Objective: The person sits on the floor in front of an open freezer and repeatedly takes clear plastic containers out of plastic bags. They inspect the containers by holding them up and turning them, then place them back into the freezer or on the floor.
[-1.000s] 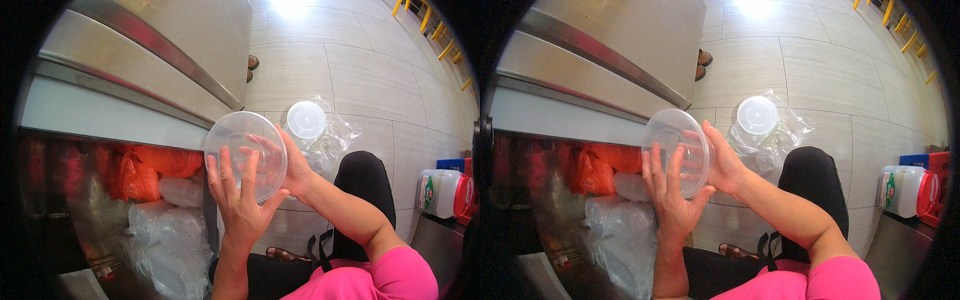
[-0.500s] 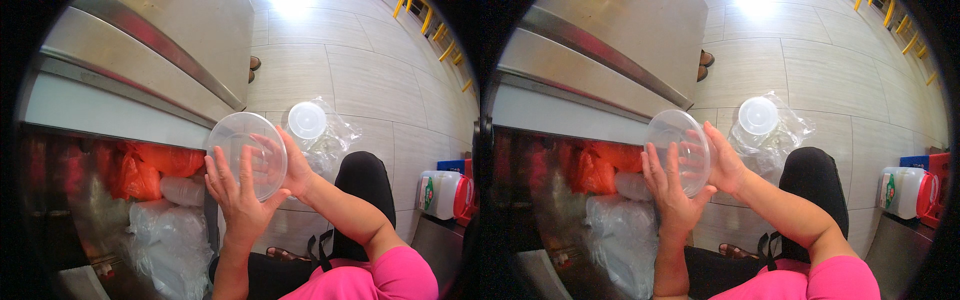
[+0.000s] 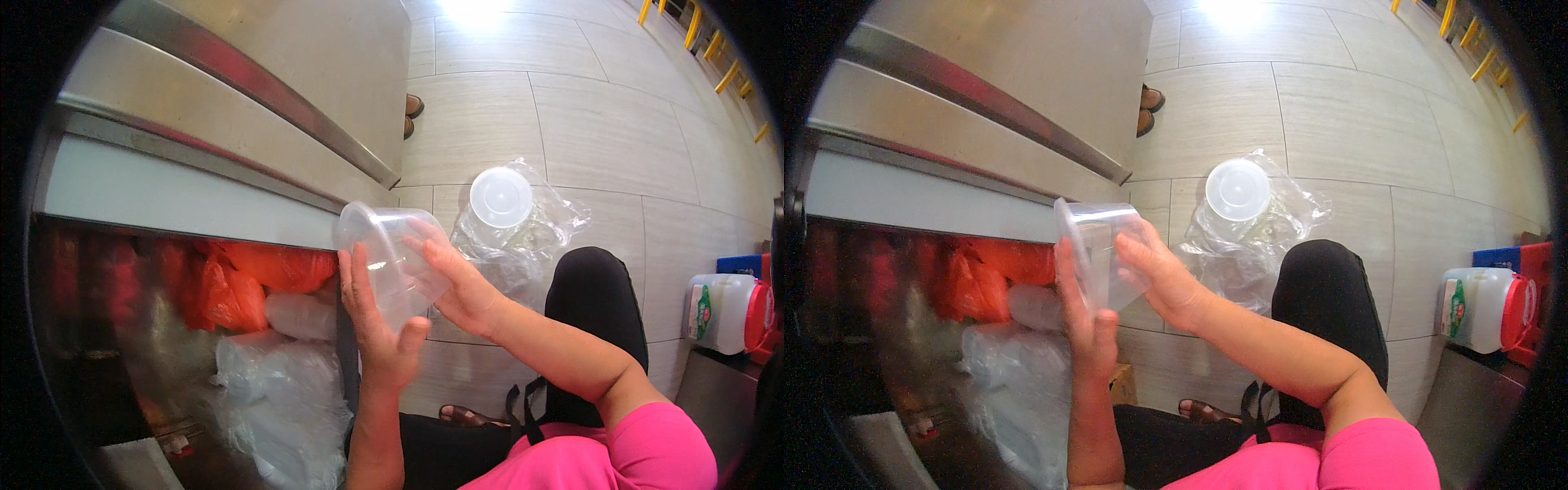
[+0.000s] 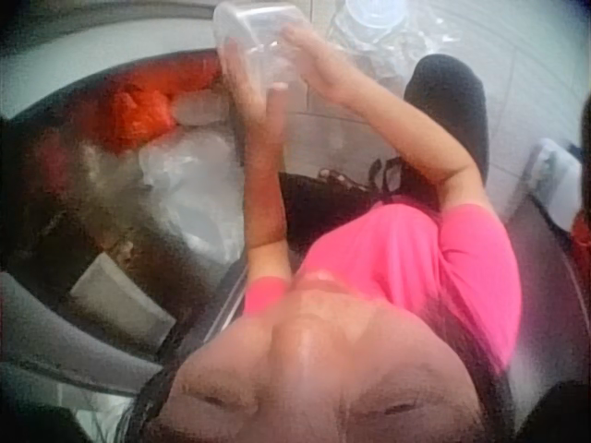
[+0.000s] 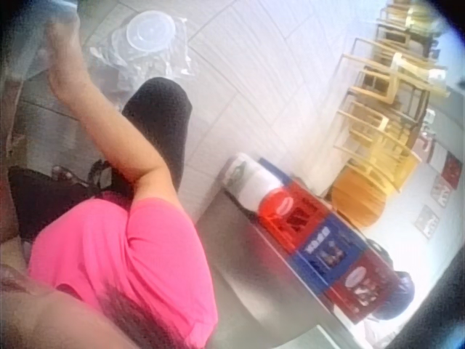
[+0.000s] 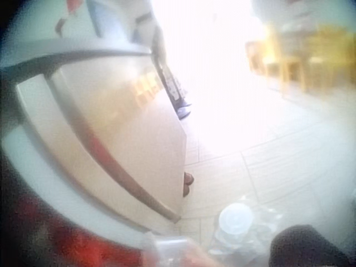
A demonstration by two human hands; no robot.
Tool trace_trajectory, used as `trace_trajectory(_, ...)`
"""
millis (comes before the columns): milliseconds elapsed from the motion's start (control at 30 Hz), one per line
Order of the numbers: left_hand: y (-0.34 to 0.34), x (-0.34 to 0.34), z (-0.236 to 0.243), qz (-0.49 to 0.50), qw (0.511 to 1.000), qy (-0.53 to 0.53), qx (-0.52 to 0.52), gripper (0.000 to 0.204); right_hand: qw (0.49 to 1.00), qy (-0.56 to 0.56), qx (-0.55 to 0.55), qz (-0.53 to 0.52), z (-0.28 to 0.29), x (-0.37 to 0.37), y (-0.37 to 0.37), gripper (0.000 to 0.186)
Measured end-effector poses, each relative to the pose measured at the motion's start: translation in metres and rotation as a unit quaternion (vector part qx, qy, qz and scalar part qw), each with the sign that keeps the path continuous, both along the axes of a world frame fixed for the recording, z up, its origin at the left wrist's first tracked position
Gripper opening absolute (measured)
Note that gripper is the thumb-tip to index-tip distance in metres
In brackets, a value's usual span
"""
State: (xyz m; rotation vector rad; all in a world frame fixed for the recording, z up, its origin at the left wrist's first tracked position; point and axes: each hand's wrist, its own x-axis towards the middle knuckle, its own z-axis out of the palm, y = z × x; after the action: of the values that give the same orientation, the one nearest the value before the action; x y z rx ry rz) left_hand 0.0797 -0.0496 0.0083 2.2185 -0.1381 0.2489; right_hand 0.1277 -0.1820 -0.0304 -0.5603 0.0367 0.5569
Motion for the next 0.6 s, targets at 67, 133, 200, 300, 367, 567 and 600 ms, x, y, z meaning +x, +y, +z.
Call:
trace_trajectory(67, 0.0, 0.002, 0.001, 0.003, 0.973, 0.063, -0.22, 0.112, 0.998, -0.047, -0.042, -0.012, 0.004, -0.001, -0.001, 0.103)
trace_trajectory(133, -0.001, 0.002, 0.004, 0.018, 0.952, 0.084, -0.294, 0.111, 0.991, -0.104, -0.087, -0.021, 0.008, -0.002, -0.003, 0.116)
trace_trajectory(200, -0.002, 0.002, 0.006, 0.036, 0.934, 0.1, -0.342, 0.111, 0.982, -0.142, -0.116, -0.039, 0.01, -0.005, -0.005, 0.115)
trace_trajectory(300, -0.003, 0.0, 0.007, 0.06, 0.913, 0.116, -0.388, 0.106, 0.957, -0.22, -0.168, -0.086, 0.006, -0.005, -0.003, 0.119)
trace_trajectory(367, -0.001, -0.002, 0.007, 0.056, 0.896, 0.125, -0.423, 0.097, 0.936, -0.267, -0.203, -0.11, 0.001, -0.004, 0.001, 0.121)
trace_trajectory(567, 0.005, -0.002, 0.01, 0.033, 0.865, 0.128, -0.484, 0.092, 0.844, -0.395, -0.311, -0.185, -0.006, -0.005, 0.002, 0.119)
trace_trajectory(600, 0.006, -0.002, 0.012, 0.037, 0.856, 0.147, -0.494, 0.097, 0.822, -0.417, -0.332, -0.201, -0.005, -0.006, 0.001, 0.118)
